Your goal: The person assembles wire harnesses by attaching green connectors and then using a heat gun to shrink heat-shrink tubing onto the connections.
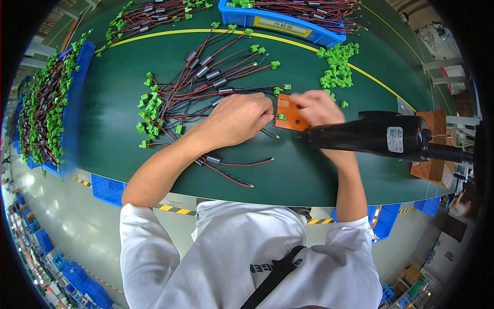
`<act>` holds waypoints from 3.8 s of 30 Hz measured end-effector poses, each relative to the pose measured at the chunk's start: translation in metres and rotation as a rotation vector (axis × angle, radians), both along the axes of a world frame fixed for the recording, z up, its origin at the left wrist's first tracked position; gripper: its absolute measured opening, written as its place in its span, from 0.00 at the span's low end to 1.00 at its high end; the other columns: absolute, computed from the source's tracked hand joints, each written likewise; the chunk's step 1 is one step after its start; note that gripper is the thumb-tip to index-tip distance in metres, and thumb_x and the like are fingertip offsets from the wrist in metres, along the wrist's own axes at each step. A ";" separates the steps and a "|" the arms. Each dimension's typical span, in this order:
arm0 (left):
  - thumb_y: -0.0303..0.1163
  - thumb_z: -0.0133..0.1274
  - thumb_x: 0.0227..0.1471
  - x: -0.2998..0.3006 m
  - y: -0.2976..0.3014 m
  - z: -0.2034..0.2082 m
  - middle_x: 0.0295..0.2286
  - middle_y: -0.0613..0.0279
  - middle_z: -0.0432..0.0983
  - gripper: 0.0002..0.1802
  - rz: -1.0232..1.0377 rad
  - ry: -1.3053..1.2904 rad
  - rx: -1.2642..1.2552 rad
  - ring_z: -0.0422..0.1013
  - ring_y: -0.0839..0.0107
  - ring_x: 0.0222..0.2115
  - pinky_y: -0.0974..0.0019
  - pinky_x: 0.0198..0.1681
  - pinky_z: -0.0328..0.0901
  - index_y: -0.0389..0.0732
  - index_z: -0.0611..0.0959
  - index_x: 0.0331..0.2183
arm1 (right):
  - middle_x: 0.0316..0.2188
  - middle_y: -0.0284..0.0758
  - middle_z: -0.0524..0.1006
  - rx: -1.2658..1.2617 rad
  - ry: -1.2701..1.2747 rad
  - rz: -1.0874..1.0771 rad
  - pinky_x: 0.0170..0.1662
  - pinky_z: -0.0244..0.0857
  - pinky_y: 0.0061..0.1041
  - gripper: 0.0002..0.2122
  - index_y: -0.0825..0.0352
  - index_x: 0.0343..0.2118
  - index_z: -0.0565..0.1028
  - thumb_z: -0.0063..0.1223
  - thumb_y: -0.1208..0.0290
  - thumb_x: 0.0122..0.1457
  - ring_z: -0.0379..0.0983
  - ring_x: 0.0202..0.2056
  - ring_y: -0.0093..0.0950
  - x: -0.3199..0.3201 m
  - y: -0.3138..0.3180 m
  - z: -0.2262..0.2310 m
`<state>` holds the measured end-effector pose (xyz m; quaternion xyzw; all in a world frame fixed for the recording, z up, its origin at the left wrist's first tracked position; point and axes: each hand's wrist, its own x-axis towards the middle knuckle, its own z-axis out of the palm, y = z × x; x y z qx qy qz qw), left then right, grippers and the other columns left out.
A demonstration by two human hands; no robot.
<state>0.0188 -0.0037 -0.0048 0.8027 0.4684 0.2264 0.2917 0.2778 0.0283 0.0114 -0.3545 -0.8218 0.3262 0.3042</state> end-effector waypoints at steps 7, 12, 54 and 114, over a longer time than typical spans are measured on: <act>0.35 0.58 0.62 0.004 0.001 -0.006 0.31 0.56 0.80 0.09 0.088 -0.029 0.020 0.77 0.51 0.31 0.51 0.34 0.69 0.39 0.84 0.36 | 0.39 0.43 0.75 -0.088 0.961 0.234 0.36 0.73 0.38 0.48 0.56 0.73 0.54 0.54 0.27 0.59 0.76 0.28 0.33 0.004 -0.015 0.043; 0.35 0.57 0.62 0.005 -0.002 -0.007 0.31 0.56 0.81 0.09 0.113 -0.022 0.035 0.77 0.51 0.31 0.51 0.34 0.69 0.39 0.84 0.36 | 0.31 0.36 0.71 -0.168 0.980 0.082 0.28 0.64 0.32 0.29 0.69 0.64 0.61 0.57 0.56 0.69 0.66 0.21 0.24 -0.036 -0.013 0.055; 0.34 0.59 0.61 0.008 -0.004 -0.005 0.31 0.57 0.80 0.07 0.114 -0.016 0.058 0.77 0.51 0.29 0.53 0.32 0.69 0.40 0.83 0.35 | 0.19 0.33 0.68 -0.120 0.930 0.060 0.21 0.60 0.26 0.13 0.66 0.52 0.69 0.50 0.76 0.66 0.61 0.16 0.21 -0.064 0.011 0.038; 0.23 0.65 0.44 -0.037 -0.036 0.056 0.30 0.65 0.80 0.13 -0.449 0.358 -0.248 0.76 0.61 0.37 0.58 0.43 0.67 0.42 0.84 0.36 | 0.46 0.38 0.84 -0.362 0.519 0.093 0.50 0.76 0.25 0.12 0.66 0.49 0.77 0.64 0.77 0.64 0.82 0.45 0.25 0.052 0.057 -0.010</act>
